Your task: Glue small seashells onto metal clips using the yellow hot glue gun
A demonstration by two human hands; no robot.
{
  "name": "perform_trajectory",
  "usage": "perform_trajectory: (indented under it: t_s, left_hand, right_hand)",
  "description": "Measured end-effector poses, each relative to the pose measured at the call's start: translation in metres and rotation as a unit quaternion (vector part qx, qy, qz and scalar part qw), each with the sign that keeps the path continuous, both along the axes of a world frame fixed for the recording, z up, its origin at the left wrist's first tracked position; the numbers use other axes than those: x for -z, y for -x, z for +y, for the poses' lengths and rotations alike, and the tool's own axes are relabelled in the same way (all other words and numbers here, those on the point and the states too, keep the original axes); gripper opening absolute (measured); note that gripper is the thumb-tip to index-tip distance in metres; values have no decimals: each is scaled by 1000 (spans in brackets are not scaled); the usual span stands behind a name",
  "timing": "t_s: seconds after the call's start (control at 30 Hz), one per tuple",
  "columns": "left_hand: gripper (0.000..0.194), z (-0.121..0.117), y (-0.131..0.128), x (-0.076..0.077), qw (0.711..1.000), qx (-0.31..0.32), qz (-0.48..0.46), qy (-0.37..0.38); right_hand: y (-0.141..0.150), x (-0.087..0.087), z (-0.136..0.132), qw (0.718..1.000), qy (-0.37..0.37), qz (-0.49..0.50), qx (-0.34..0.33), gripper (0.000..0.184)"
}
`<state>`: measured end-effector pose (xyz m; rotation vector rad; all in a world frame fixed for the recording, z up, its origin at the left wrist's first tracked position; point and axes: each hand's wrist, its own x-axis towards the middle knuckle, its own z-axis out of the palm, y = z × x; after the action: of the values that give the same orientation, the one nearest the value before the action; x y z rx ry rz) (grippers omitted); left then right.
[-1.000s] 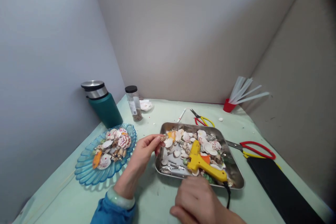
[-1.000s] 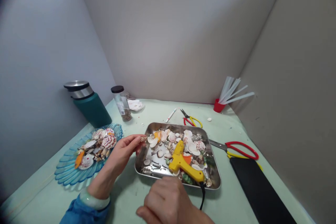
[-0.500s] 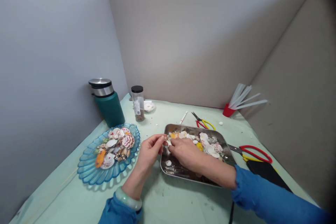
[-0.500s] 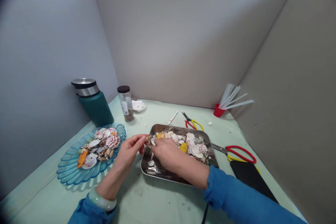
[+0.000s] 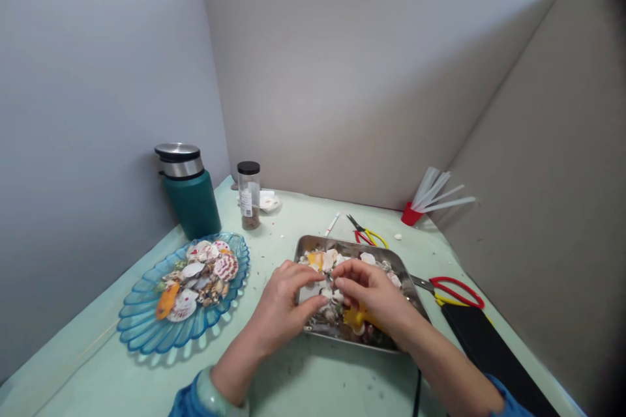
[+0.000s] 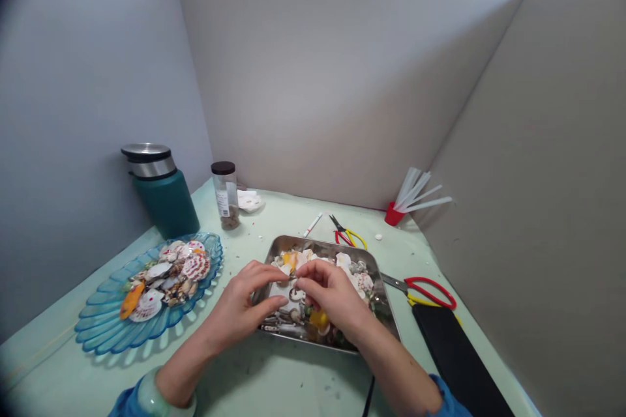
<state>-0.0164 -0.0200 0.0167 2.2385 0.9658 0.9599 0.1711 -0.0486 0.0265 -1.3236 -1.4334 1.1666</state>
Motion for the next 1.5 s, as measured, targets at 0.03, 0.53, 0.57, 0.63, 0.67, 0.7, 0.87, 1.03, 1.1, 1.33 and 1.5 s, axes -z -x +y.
perform_trajectory:
  t_s: [0.03, 0.53, 0.57, 0.63, 0.67, 0.7, 0.87, 1.03, 1.1, 1.33, 1.5]
  left_hand:
    - [21, -1, -2, 0, 1000, -2, -17, 16]
    - [10, 2, -7, 7, 995, -29, -61, 75]
    - [10, 2, -7, 7, 996, -38, -48, 61]
    - [9, 2, -7, 8, 997, -61, -26, 33]
    - [8, 3, -7, 8, 997, -71, -18, 23]
    - [8, 3, -6, 9, 997, -78, -14, 16]
    - [6, 7, -4, 11, 996, -91, -9, 15]
    - [6, 8, -3, 12, 995, -95, -16, 18]
    - [7, 6, -3, 11, 995, -95, -23, 20]
    - [5, 1, -6, 8, 996, -62, -56, 14]
    - [5, -2, -7, 8, 997, -55, -60, -7]
  right_hand:
    - [3, -1, -1, 1000, 3, 14, 0, 25]
    - [7, 5, -6, 991, -78, -108, 9, 7]
    - [6, 4, -7, 976, -107, -191, 4, 8]
    - [5, 2, -8, 920, -157, -359, -10, 10]
    - [4, 3, -8, 893, -170, -416, -18, 10]
    - [5, 5, -8, 875, -174, -452, -26, 8]
    - [11, 18, -6, 844, -180, -502, -57, 11]
    - [6, 8, -2, 841, -197, -503, -21, 11]
    - [2, 2, -1, 844, -207, -494, 20, 23]
    - [7, 1, -6, 893, -244, -378, 11, 9]
    - [10, 3, -9, 905, -250, -345, 1, 9]
